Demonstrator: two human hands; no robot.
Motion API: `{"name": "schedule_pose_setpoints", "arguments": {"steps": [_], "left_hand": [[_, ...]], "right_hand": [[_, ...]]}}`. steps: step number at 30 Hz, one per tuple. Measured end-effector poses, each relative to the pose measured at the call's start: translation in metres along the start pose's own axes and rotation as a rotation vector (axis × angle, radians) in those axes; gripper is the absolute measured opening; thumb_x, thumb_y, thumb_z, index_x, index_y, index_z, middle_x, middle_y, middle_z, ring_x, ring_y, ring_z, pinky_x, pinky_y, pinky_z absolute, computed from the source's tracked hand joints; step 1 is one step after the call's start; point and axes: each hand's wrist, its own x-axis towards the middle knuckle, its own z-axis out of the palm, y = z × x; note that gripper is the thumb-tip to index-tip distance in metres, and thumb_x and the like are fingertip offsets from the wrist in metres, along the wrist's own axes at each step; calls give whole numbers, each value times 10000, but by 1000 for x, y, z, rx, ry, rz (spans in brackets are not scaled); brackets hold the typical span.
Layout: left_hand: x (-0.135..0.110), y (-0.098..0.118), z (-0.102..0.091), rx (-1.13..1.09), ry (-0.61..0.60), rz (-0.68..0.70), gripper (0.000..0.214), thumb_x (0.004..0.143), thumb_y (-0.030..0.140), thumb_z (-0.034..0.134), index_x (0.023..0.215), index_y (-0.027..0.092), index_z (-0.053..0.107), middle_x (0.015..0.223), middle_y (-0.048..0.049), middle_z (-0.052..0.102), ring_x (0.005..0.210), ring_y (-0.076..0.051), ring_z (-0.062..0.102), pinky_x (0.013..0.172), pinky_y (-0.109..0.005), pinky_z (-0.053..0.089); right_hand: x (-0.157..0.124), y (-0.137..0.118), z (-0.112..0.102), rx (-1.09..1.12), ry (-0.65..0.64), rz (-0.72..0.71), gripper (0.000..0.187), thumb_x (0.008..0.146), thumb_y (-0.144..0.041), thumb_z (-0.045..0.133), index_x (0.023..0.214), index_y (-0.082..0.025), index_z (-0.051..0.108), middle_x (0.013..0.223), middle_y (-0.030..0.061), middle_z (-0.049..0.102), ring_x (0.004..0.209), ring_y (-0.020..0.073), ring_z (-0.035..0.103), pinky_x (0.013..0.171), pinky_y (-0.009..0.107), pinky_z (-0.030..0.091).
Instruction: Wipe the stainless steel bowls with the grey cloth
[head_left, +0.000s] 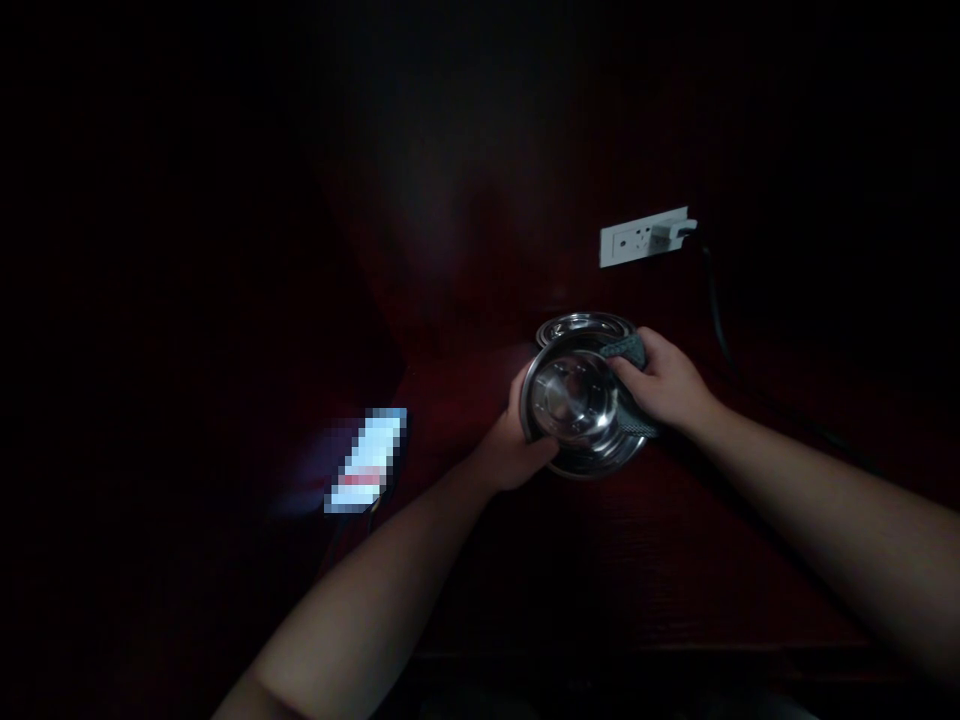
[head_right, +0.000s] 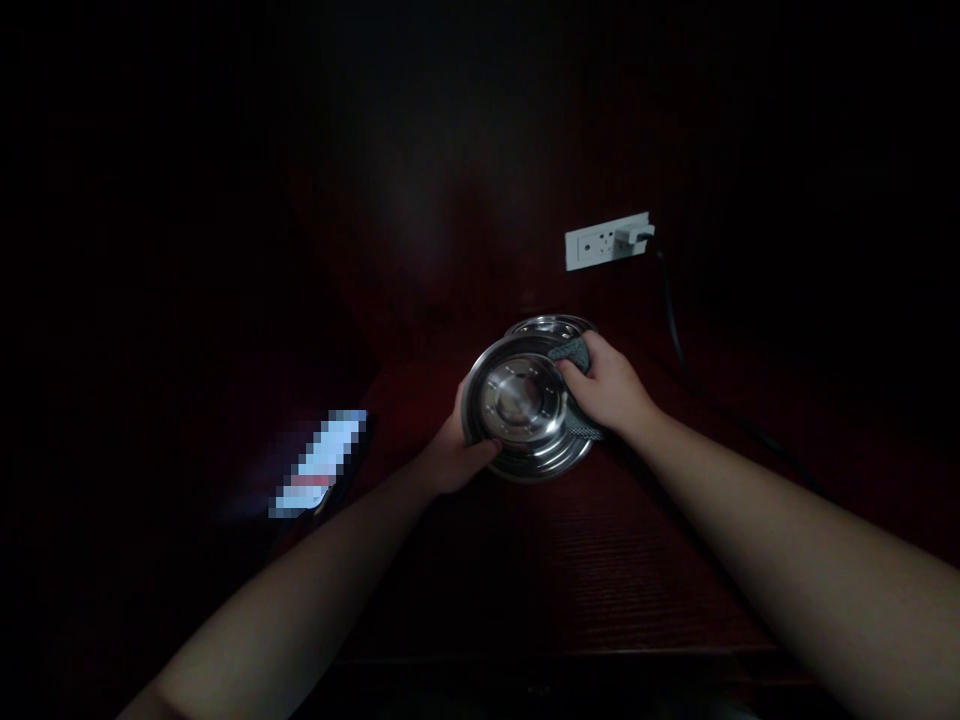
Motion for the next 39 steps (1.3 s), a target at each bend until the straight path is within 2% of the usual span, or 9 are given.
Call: {"name": "schedule_pose_setpoints", "arguments": {"steps": [6, 18, 32, 39], "left_hand": [[-1, -1, -1, 23, 5, -18, 978, 785, 476, 674, 1505, 192, 77, 1523, -200, 330, 1408, -348, 338, 1171, -525, 255], [0, -1, -1, 23, 3, -5, 982, 774, 508, 675, 1503, 196, 95, 1520, -194, 344, 1406, -363, 336, 1163, -557, 255], [-1, -3, -1, 27, -4, -16, 978, 779, 451, 681, 1506, 208, 74, 1523, -190, 339, 1407, -359, 336, 1162, -567, 253], [-1, 0, -1, 44, 3, -18, 961, 789, 437, 671, 1507, 190, 82, 1516, -185, 349, 1398, -347, 353, 1164, -541, 265]], "right_hand": [[0, -2, 0, -19, 9, -1, 148, 783, -345, 582, 853, -216, 564, 800, 56, 638, 696, 231, 579, 644, 378, 463], [0, 2, 1, -31, 7, -29, 140, 794, -348, 575, 849, -220, 558, 795, 52, 632, 694, 228, 576, 629, 370, 459], [0, 2, 1, -53, 13, -22, 141, 785, -357, 567, 820, -223, 541, 761, 45, 617, 660, 220, 566, 607, 366, 458], [0, -1, 1, -14, 6, -17, 143, 787, -337, 573, 869, -220, 560, 805, 51, 633, 702, 229, 581, 633, 368, 462]]}}
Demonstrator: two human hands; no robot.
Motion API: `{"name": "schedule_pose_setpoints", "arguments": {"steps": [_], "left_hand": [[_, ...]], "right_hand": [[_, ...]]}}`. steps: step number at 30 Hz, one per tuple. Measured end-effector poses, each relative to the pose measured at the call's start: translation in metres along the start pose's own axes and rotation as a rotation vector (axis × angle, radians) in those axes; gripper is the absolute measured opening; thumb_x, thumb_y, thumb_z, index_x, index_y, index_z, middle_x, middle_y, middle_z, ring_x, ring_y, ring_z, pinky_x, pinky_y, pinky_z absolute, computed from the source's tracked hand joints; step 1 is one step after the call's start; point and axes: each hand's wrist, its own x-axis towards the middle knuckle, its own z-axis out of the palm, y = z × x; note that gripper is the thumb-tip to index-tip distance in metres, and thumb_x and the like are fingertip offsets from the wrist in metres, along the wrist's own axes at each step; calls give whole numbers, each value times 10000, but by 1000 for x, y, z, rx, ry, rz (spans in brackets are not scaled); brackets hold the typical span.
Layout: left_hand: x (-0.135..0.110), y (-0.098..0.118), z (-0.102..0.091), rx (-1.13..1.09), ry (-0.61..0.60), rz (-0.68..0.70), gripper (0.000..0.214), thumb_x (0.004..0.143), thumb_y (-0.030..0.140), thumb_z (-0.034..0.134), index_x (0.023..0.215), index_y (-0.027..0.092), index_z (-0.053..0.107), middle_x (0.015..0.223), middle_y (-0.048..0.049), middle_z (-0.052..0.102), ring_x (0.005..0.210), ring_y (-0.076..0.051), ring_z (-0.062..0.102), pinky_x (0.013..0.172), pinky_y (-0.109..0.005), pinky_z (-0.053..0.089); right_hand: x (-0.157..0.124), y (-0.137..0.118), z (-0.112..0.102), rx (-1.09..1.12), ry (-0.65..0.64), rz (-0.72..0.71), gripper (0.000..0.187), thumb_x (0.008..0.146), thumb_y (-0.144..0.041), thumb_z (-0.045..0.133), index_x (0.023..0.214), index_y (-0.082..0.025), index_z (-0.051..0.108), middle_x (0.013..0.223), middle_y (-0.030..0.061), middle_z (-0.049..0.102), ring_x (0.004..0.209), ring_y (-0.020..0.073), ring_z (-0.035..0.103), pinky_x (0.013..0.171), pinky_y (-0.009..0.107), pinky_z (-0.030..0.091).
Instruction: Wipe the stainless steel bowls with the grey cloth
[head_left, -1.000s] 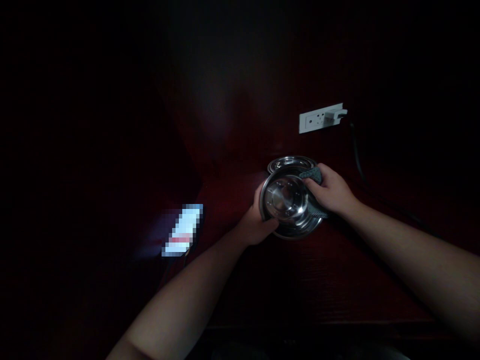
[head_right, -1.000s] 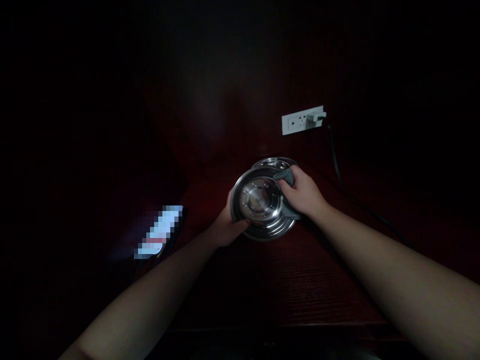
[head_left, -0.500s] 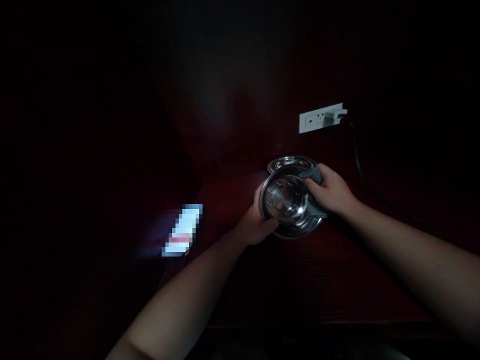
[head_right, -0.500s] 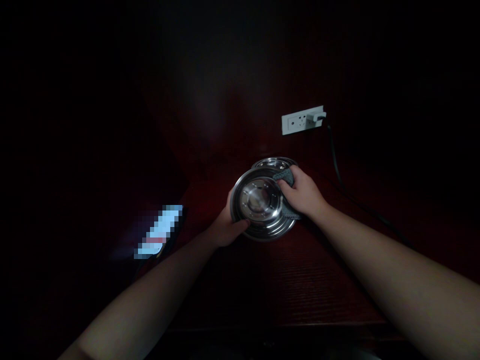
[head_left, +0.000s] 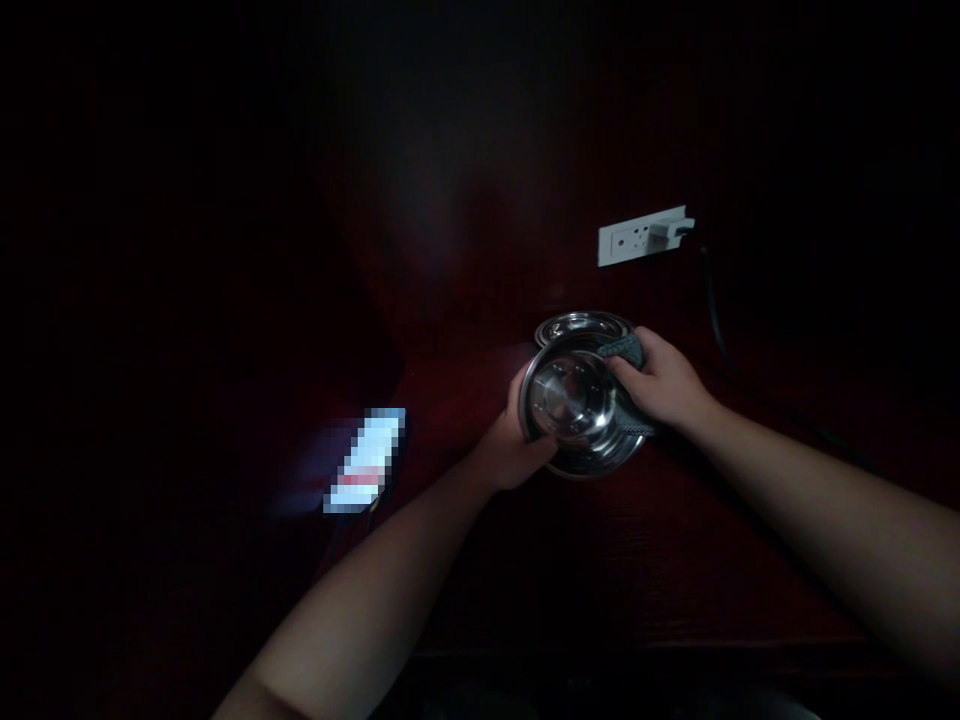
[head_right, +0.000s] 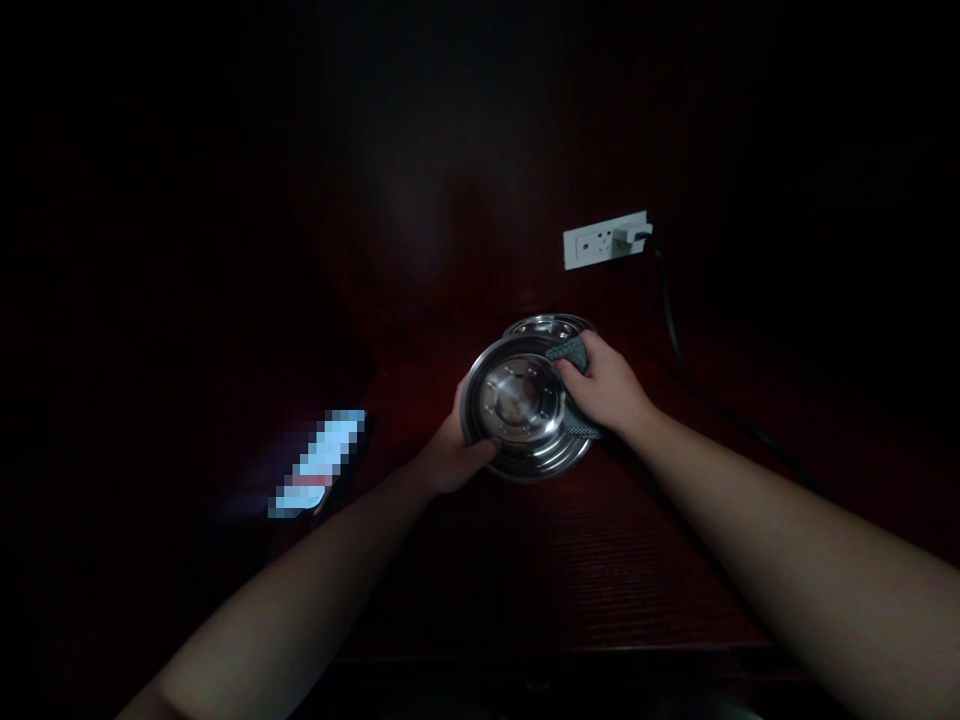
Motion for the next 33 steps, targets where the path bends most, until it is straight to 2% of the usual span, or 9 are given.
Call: {"name": "schedule_pose_setpoints", "arguments": {"steps": [9, 16, 24, 33], "left_hand": [[-1, -2, 0, 5, 12, 21, 964, 788, 443, 680, 1508, 202, 86, 1515, -193, 353, 1397, -360, 355, 1159, -566, 268], [-3, 0, 1, 5, 89, 6, 1018, 812, 398, 677, 1514, 239, -42, 1556, -179, 288, 1439, -343, 289, 1181, -560, 233], [-2, 1, 2, 59, 61, -38, 970, 785, 410, 699, 1504, 249, 68, 1502, -174, 373, 1377, -343, 393, 1145, -584, 301], [0, 2, -1, 54, 28, 13, 977, 781, 461, 682, 1504, 198, 81, 1520, -195, 342, 1404, -346, 350, 1157, -544, 283]], "right_hand": [[0, 2, -1, -27, -4, -19, 120, 801, -336, 561, 848, -229, 532, 792, 49, 618, 697, 228, 568, 641, 375, 458], [1, 2, 1, -29, 13, -14, 106, 814, -321, 548, 861, -228, 529, 809, 50, 625, 714, 226, 575, 657, 373, 464], [1, 7, 4, 34, -11, 29, 153, 811, -328, 553, 902, -207, 579, 859, 65, 648, 766, 245, 609, 704, 402, 486], [2, 9, 4, 55, -26, 46, 191, 796, -344, 564, 913, -196, 597, 859, 74, 649, 771, 254, 611, 714, 417, 491]]}}
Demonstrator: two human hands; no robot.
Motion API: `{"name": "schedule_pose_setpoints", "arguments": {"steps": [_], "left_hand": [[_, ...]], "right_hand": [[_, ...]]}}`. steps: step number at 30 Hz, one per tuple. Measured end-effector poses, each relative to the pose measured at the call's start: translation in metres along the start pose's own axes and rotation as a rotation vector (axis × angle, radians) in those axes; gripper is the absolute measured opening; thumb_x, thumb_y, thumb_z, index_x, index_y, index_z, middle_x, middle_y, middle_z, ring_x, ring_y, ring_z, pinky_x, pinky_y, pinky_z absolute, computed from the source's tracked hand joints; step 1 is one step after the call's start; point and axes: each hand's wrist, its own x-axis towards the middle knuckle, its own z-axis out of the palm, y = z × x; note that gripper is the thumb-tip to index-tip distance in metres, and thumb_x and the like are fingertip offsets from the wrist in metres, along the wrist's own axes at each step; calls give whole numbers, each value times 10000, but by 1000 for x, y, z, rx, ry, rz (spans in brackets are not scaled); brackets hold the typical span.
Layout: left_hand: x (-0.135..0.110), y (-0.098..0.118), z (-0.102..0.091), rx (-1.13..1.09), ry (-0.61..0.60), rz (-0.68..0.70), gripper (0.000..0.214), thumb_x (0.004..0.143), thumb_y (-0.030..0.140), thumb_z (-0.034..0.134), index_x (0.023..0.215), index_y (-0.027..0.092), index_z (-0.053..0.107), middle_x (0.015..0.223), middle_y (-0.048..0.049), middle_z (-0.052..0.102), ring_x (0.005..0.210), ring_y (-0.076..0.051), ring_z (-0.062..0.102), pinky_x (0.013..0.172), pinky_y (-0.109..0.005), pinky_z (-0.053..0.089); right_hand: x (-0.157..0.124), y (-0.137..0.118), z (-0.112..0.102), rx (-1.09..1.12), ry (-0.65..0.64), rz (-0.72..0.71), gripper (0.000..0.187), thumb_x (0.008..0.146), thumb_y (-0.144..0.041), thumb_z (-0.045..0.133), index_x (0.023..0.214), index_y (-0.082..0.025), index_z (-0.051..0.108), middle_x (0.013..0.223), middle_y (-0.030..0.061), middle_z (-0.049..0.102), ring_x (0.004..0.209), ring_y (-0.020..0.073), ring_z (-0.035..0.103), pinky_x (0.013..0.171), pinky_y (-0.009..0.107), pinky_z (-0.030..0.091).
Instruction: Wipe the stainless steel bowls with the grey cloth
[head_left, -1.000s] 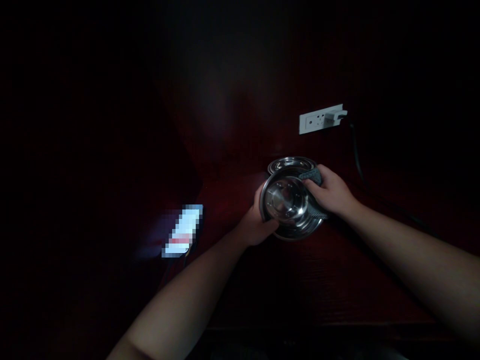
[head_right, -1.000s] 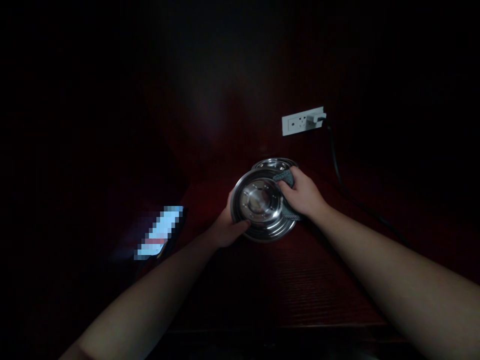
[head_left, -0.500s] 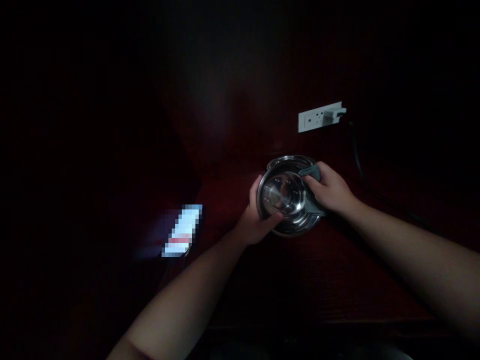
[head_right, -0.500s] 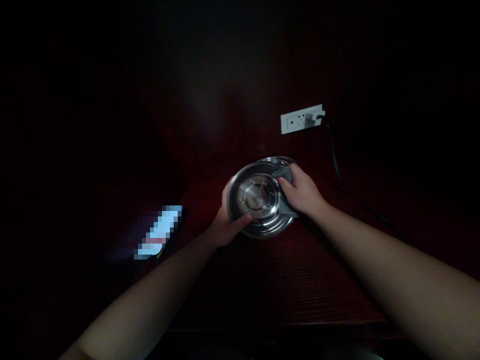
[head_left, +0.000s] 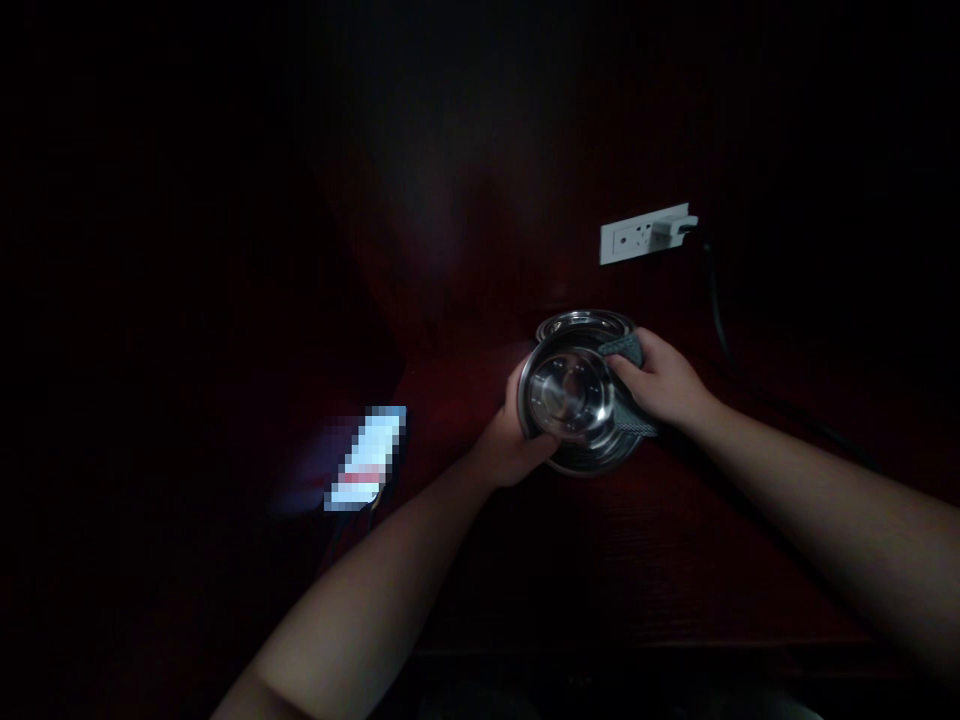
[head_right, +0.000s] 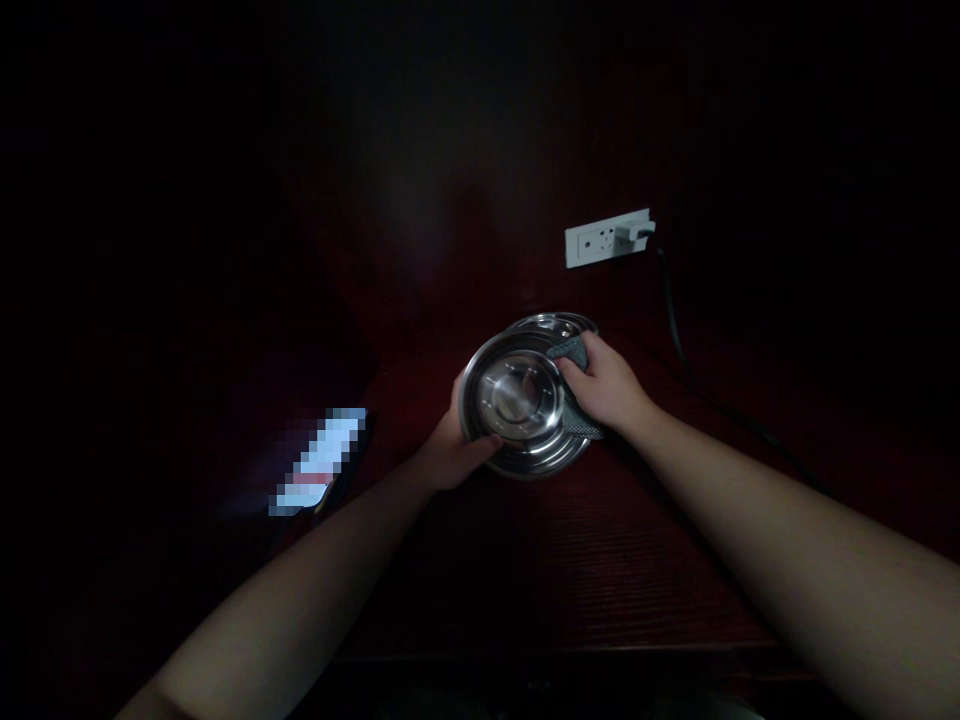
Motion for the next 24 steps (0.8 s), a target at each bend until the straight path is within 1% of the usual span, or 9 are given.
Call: {"name": "schedule_pose_setpoints", "arguments": {"steps": [7, 11, 17, 21, 24], "left_hand": [[1, 0, 1, -58, -19, -26, 993, 773, 478, 687, 1512, 216, 78, 1503, -196, 362, 1372, -363, 386, 1125, -573, 315], [0, 1, 1, -67, -17, -34, 993, 767, 459, 696, 1512, 212, 89, 1502, -193, 363, 1371, -366, 384, 1130, -575, 304], [1, -2, 0, -134, -13, -18, 984, 748, 486, 707, 1506, 203, 148, 1504, -180, 371, 1376, -364, 373, 1140, -561, 287], [2, -5, -3, -193, -18, -12, 953, 744, 533, 700, 1493, 204, 210, 1489, -177, 401, 1366, -379, 389, 1132, -572, 293], [1, -3, -4, -156, -15, -23, 953, 764, 503, 695, 1506, 218, 169, 1499, -175, 387, 1371, -372, 388, 1134, -575, 304]], "right_hand": [[-1, -1, 0, -32, -48, 33, 264, 803, -349, 563, 999, -187, 638, 924, 82, 677, 817, 262, 626, 756, 442, 500], [-1, -2, -1, -30, -49, 17, 285, 804, -339, 562, 1026, -180, 642, 980, 93, 681, 853, 266, 629, 781, 444, 498], [-1, -3, -2, -32, -61, 0, 295, 805, -338, 559, 1045, -181, 630, 949, 87, 671, 829, 262, 621, 773, 436, 492], [-2, -6, -2, -52, -78, -2, 266, 797, -328, 558, 1008, -181, 625, 929, 85, 662, 808, 257, 611, 751, 422, 488], [-1, -10, -3, -80, -54, 21, 200, 795, -327, 557, 933, -194, 613, 863, 72, 652, 767, 249, 602, 719, 411, 484]]}}
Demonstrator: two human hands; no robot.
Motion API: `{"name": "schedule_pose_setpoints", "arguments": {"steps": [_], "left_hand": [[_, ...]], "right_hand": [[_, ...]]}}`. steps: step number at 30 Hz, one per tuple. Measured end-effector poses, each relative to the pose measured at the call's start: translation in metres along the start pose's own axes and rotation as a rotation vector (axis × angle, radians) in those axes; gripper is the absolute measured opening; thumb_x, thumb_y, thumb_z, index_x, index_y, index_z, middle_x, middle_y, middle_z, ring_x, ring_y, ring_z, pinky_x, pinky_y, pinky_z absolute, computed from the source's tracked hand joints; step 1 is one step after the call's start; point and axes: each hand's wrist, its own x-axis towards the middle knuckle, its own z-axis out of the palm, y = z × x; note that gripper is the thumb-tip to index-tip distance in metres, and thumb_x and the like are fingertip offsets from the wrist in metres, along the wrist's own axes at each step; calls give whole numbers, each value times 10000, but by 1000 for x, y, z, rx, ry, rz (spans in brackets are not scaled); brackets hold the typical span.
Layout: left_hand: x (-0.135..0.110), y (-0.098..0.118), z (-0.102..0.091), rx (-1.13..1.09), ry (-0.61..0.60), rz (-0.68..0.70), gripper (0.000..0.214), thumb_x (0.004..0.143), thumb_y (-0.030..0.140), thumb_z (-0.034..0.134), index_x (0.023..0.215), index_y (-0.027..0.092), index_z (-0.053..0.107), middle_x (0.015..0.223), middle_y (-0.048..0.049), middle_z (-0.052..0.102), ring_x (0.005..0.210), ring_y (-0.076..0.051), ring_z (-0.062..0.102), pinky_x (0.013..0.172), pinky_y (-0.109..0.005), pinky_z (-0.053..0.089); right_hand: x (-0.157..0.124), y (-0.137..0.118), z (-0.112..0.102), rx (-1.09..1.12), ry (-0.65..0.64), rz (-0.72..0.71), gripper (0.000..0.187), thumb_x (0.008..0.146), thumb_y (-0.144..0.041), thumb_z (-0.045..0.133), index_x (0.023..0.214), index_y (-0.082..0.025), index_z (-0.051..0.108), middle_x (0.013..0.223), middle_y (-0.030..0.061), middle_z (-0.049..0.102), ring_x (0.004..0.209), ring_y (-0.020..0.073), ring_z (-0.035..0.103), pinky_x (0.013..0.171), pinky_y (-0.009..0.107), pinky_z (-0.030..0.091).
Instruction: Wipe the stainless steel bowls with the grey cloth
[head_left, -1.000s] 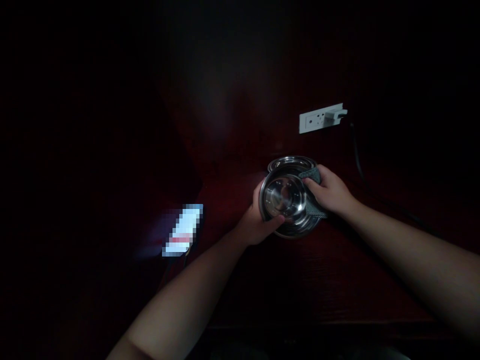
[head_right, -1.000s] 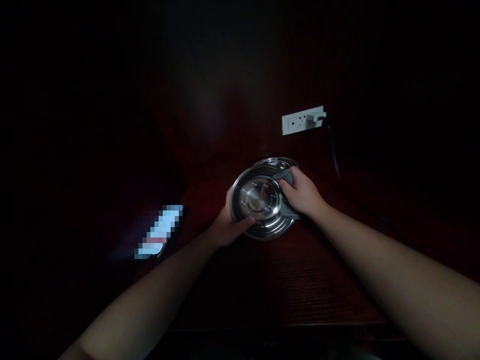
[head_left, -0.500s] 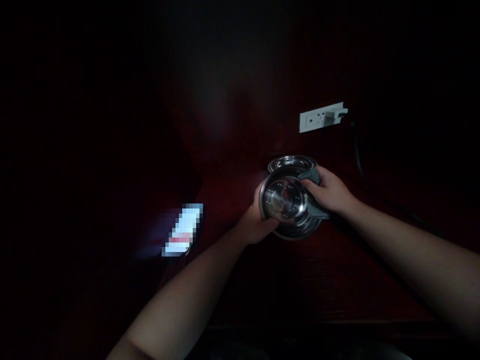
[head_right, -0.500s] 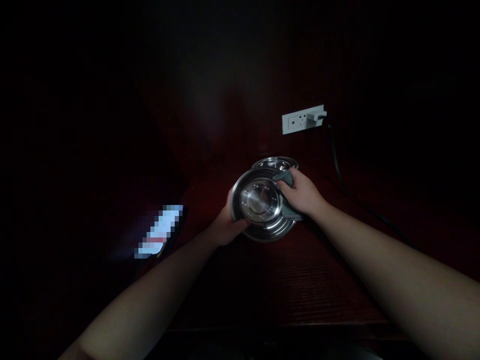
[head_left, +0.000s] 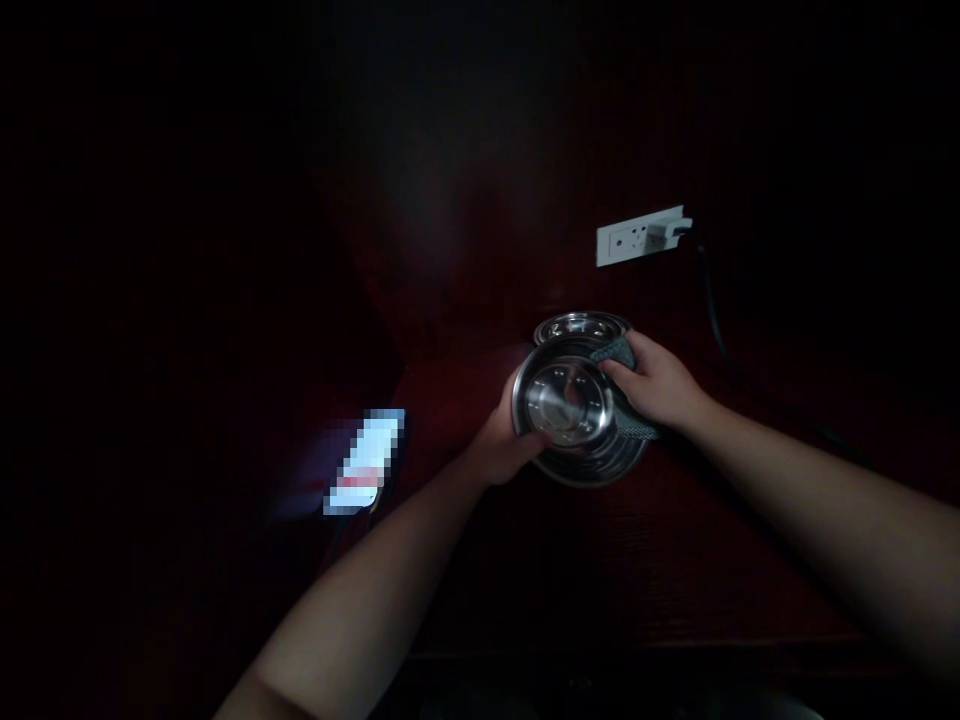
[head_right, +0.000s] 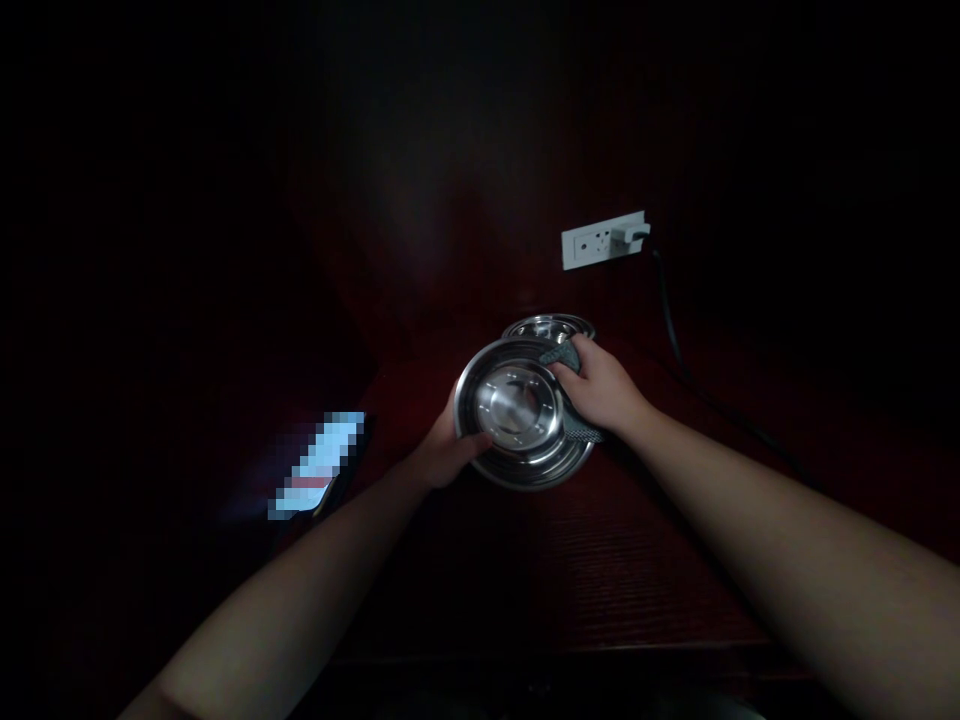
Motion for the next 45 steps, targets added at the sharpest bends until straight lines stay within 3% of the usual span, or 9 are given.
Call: {"name": "schedule_pose_setpoints", "arguments": {"steps": [5, 10, 19, 29, 36, 45], "left_hand": [[-4, 6, 5, 160, 6, 66, 1040, 768, 388, 720, 1522, 232, 20, 1562, -175, 268, 1431, -351, 297, 1175, -566, 258], [-5, 9, 6, 220, 10, 53, 1043, 782, 387, 706, 1520, 252, -19, 1550, -174, 295, 1414, -358, 334, 1163, -580, 289], [-2, 11, 2, 186, -54, 33, 1031, 792, 444, 680, 1520, 225, -17, 1541, -182, 313, 1429, -365, 306, 1167, -572, 280], [-1, 14, -2, 177, -101, 55, 1023, 780, 456, 685, 1519, 211, 22, 1564, -176, 272, 1454, -371, 243, 1180, -560, 256], [0, 13, -3, 130, -126, 74, 991, 784, 482, 673, 1511, 216, 54, 1558, -167, 278, 1441, -369, 272, 1181, -551, 250], [-2, 9, -1, 163, -60, 72, 942, 779, 430, 687, 1502, 233, 116, 1538, -163, 299, 1413, -366, 317, 1163, -571, 276]], "right_hand": [[0, -2, 0, 21, 69, 72, 151, 800, -348, 558, 866, -214, 582, 804, 54, 644, 712, 230, 595, 668, 389, 486], [-1, -1, 2, 48, 67, 39, 183, 802, -348, 557, 912, -209, 600, 860, 78, 678, 765, 257, 627, 712, 426, 507], [0, 5, 2, 27, 26, -13, 244, 810, -350, 548, 977, -189, 626, 924, 93, 685, 839, 277, 634, 774, 444, 500], [-1, 1, 0, 19, 16, -20, 222, 804, -351, 554, 943, -189, 615, 850, 76, 653, 760, 253, 607, 710, 419, 491], [-1, 2, 0, 31, -6, -59, 288, 812, -335, 550, 1052, -194, 624, 951, 80, 669, 840, 264, 619, 771, 424, 493], [-2, 1, 1, 24, -13, -48, 260, 813, -351, 544, 1012, -202, 619, 907, 70, 665, 807, 257, 612, 731, 414, 489]]}}
